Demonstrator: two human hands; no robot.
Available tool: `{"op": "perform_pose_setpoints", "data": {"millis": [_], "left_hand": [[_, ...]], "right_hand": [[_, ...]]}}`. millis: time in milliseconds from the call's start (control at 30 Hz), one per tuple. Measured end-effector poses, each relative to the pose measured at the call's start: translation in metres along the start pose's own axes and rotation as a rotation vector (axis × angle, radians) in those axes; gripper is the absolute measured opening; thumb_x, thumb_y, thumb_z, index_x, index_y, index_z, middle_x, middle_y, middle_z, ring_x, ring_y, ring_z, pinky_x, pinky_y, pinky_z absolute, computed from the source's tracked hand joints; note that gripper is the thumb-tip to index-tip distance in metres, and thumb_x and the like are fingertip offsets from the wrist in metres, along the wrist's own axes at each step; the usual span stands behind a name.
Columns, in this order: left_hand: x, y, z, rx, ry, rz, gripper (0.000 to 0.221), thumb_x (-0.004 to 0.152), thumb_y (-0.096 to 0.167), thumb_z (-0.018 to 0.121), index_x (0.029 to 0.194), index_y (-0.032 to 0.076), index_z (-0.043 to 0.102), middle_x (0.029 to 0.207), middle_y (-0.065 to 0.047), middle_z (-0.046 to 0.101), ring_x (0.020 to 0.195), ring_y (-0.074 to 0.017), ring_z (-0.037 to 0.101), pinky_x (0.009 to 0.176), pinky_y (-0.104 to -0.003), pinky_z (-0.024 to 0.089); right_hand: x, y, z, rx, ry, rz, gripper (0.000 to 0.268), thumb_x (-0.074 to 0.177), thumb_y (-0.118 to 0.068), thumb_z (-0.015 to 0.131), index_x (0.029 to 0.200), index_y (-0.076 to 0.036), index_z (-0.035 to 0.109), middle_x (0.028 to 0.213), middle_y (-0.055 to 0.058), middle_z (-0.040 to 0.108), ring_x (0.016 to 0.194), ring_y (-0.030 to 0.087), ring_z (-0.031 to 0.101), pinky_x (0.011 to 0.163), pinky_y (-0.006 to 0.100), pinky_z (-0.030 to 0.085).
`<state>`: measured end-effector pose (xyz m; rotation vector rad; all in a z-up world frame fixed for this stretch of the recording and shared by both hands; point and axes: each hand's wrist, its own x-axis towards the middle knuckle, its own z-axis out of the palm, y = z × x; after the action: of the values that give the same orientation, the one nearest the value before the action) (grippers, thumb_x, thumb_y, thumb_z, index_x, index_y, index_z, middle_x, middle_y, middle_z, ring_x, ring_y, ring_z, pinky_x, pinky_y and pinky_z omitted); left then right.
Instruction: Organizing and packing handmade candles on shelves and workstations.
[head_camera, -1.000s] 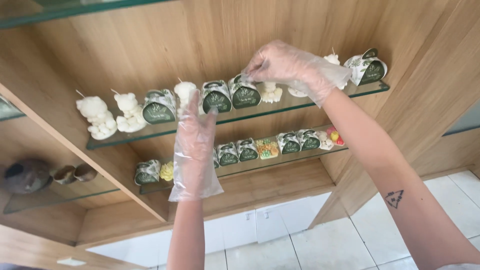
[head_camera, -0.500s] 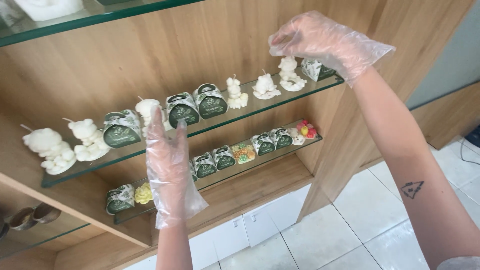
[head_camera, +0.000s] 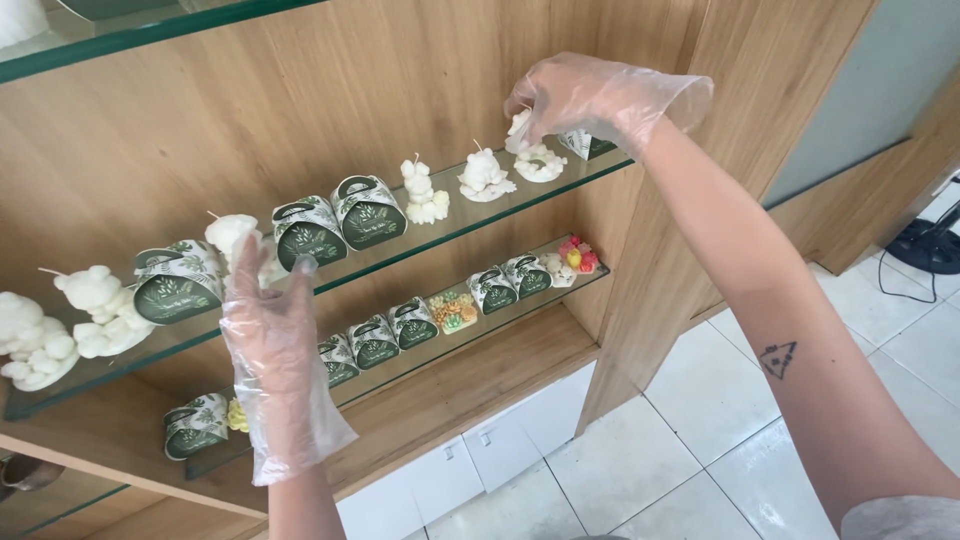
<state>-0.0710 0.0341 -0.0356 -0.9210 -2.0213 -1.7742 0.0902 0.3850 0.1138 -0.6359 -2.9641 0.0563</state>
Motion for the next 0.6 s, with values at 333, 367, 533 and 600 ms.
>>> {"op": "perform_pose_setpoints", "data": {"millis": [333, 367, 533, 600], "left_hand": [[-0.001, -0.001, 0.001, 0.103, 0.002, 0.025, 0.064, 0.094, 0.011, 0.081, 0.151, 0.001, 0.053, 0.134, -0.013, 0.069, 0.081, -0.0091, 0.060, 0.071, -0.025, 0.052], [-0.001, 0.001, 0.001, 0.119, 0.001, 0.018, 0.064, 0.094, 0.011, 0.081, 0.151, 0.001, 0.053, 0.134, -0.013, 0.069, 0.080, -0.0095, 0.059, 0.070, -0.025, 0.052], [-0.002, 0.002, 0.003, 0.101, -0.003, 0.001, 0.064, 0.096, 0.012, 0.081, 0.151, 0.000, 0.052, 0.136, -0.013, 0.067, 0.083, -0.0078, 0.060, 0.071, -0.024, 0.052], [-0.001, 0.001, 0.003, 0.158, 0.005, -0.008, 0.065, 0.093, 0.012, 0.082, 0.151, 0.002, 0.054, 0.135, -0.012, 0.069, 0.075, -0.0104, 0.054, 0.067, -0.026, 0.050]], "right_hand": [[0.016, 0.023, 0.014, -0.015, -0.023, 0.035, 0.048, 0.073, -0.032, 0.084, 0.116, -0.013, 0.076, 0.113, 0.009, 0.075, 0.108, 0.029, 0.068, 0.095, 0.042, 0.051], [0.018, 0.028, 0.016, -0.018, -0.010, -0.003, 0.048, 0.073, -0.032, 0.085, 0.116, -0.012, 0.076, 0.113, 0.009, 0.075, 0.106, 0.029, 0.069, 0.093, 0.042, 0.052], [0.023, 0.040, 0.018, 0.011, -0.037, -0.058, 0.046, 0.071, -0.028, 0.085, 0.113, -0.010, 0.077, 0.109, 0.009, 0.076, 0.101, 0.028, 0.071, 0.088, 0.041, 0.054], [0.027, 0.045, 0.020, 0.047, -0.006, -0.104, 0.046, 0.071, -0.029, 0.086, 0.111, -0.009, 0.076, 0.107, 0.009, 0.076, 0.099, 0.028, 0.070, 0.086, 0.041, 0.053]]}}
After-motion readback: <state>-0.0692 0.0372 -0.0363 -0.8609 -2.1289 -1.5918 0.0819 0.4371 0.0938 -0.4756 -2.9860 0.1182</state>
